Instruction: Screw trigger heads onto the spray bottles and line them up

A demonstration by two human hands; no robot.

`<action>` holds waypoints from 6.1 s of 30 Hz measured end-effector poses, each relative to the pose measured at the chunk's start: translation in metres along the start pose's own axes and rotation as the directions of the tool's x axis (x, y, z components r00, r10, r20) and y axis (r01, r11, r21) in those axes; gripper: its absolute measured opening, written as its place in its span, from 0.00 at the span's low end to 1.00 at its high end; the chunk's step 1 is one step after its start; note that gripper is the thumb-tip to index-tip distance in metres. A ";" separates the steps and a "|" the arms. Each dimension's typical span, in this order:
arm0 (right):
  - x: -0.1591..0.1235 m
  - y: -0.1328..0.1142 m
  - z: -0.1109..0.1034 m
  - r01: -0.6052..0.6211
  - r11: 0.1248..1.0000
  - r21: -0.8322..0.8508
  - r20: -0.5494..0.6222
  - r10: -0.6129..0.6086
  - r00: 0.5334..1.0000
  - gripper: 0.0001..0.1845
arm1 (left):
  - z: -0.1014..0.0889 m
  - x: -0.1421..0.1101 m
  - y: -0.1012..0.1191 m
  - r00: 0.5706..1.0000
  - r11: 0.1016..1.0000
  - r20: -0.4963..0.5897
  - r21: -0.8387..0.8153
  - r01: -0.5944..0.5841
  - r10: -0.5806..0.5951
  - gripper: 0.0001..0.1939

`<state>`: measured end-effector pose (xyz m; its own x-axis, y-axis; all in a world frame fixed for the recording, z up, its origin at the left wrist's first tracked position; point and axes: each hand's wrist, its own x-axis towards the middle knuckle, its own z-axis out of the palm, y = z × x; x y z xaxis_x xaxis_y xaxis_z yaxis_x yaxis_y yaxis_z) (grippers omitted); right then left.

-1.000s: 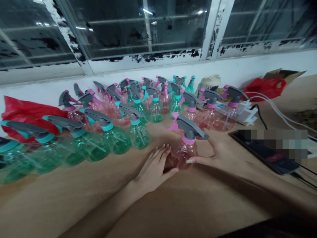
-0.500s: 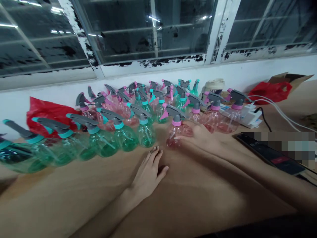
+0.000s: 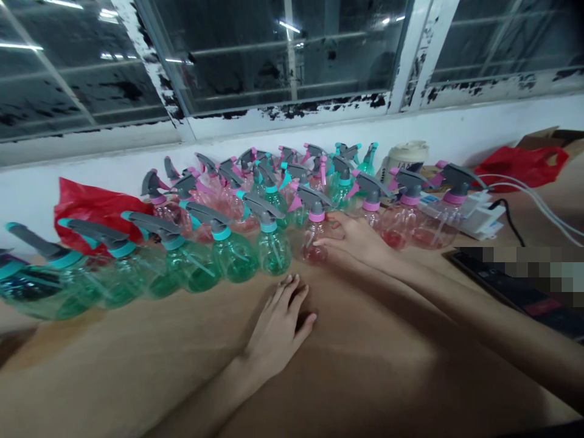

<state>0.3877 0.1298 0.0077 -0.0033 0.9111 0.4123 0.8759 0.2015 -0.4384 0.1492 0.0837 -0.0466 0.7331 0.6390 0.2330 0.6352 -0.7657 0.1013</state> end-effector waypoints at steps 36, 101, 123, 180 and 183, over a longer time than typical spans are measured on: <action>-0.054 0.056 -0.063 -0.302 0.950 -0.084 -0.177 0.284 0.942 0.28 | 0.001 0.001 0.006 0.999 0.999 -0.009 -0.017 -0.043 0.043 0.17; -0.082 -0.006 -0.075 0.140 0.880 0.454 -0.130 -0.090 0.987 0.10 | 0.017 0.032 0.055 0.991 0.986 0.047 -0.116 -0.121 0.127 0.47; -0.065 0.005 -0.058 0.157 0.820 0.550 -0.107 -0.117 0.987 0.06 | 0.020 0.021 0.054 0.992 0.992 -0.038 0.035 -0.120 0.122 0.30; -0.049 0.002 -0.038 -0.066 0.626 0.777 0.062 0.028 0.998 0.07 | 0.021 0.021 0.054 0.995 0.993 0.004 0.063 -0.102 0.102 0.32; -0.046 0.004 -0.040 0.022 0.651 0.759 -0.001 -0.033 0.999 0.09 | 0.022 0.021 0.053 0.995 0.994 -0.004 0.039 -0.098 0.098 0.32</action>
<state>0.4106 0.0744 0.0190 -0.0322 0.9036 0.4271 0.2043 0.4243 -0.8822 0.2041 0.0580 -0.0576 0.7910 0.5606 0.2452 0.5694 -0.8211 0.0403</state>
